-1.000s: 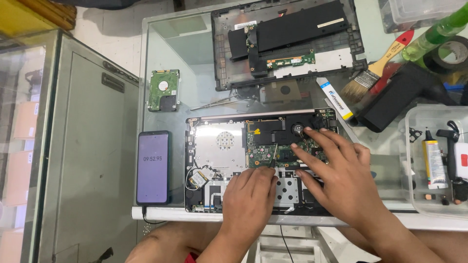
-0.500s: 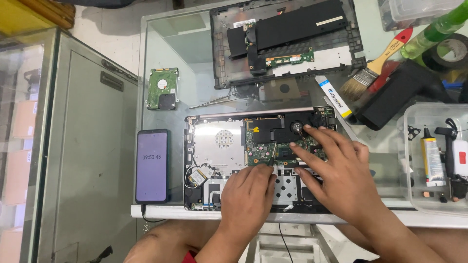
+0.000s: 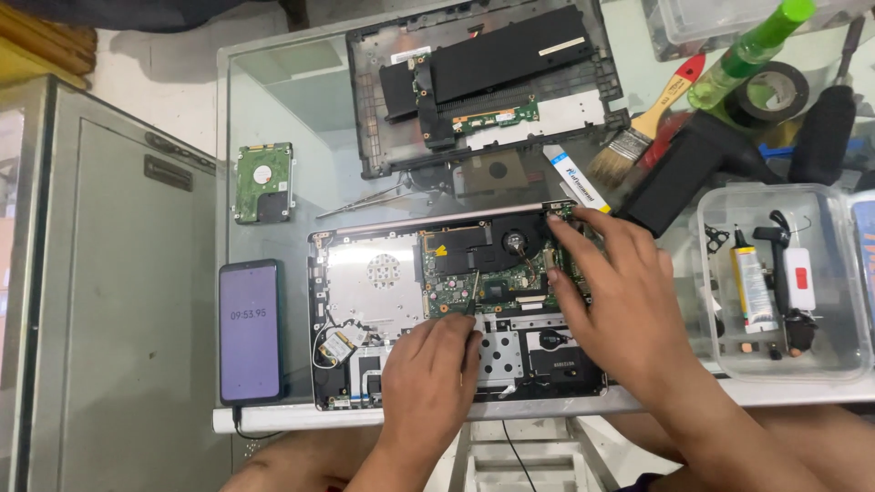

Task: Removing a motherboard from a laptop by unscrewing it and disconnecting all internal cables.

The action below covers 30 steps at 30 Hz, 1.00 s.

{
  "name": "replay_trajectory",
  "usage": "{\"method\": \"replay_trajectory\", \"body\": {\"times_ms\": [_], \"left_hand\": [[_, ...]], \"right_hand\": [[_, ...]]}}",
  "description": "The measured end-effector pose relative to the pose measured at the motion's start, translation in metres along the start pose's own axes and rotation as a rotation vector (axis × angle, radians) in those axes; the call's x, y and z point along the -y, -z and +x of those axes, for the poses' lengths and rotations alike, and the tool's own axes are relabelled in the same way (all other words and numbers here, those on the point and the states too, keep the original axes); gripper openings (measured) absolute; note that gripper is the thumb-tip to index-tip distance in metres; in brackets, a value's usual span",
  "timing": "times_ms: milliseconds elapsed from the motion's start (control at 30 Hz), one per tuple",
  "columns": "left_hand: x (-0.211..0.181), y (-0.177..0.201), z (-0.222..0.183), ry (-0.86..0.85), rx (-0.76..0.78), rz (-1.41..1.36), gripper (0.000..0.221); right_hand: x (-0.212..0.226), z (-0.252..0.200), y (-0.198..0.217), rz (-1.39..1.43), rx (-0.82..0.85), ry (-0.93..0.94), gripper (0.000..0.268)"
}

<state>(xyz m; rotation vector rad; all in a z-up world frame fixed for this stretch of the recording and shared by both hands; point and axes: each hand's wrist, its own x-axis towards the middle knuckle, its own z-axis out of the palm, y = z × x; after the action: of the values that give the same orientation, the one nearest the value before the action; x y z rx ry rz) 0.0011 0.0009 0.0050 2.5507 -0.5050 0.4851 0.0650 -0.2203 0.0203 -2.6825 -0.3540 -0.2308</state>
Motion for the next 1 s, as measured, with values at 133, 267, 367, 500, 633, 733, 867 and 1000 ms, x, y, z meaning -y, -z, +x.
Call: {"method": "replay_trajectory", "body": {"times_ms": [133, 267, 367, 500, 633, 733, 867, 1000], "left_hand": [[-0.002, 0.001, 0.002, 0.001, 0.002, -0.006, 0.014], [0.0, 0.001, 0.0, 0.028, 0.004, -0.033, 0.012], [0.001, 0.0, 0.0, 0.027, 0.003, -0.046, 0.013], [0.0, 0.0, 0.0, 0.04, 0.011, -0.023, 0.014], [0.002, -0.001, 0.0, 0.039, 0.003, -0.036, 0.012], [0.002, 0.0, -0.001, 0.028, 0.002, -0.044, 0.013], [0.002, -0.001, -0.001, 0.05, 0.04, -0.062, 0.013], [0.002, -0.001, 0.0, 0.039, 0.018, -0.047, 0.015]], "right_hand": [[-0.002, 0.014, -0.003, -0.121, 0.1, 0.099, 0.042], [-0.006, 0.01, -0.008, -0.02, 0.021, 0.093, 0.039], [-0.009, 0.007, -0.013, 0.032, -0.039, 0.135, 0.044], [-0.013, 0.003, -0.018, 0.115, -0.054, 0.125, 0.045], [-0.018, 0.005, -0.017, 0.103, -0.042, 0.136, 0.043], [-0.016, 0.017, -0.016, 0.072, -0.082, 0.116, 0.042], [-0.01, 0.031, -0.017, -0.116, -0.088, 0.036, 0.032], [-0.006, 0.033, -0.015, -0.183, -0.16, 0.026, 0.007]]}}
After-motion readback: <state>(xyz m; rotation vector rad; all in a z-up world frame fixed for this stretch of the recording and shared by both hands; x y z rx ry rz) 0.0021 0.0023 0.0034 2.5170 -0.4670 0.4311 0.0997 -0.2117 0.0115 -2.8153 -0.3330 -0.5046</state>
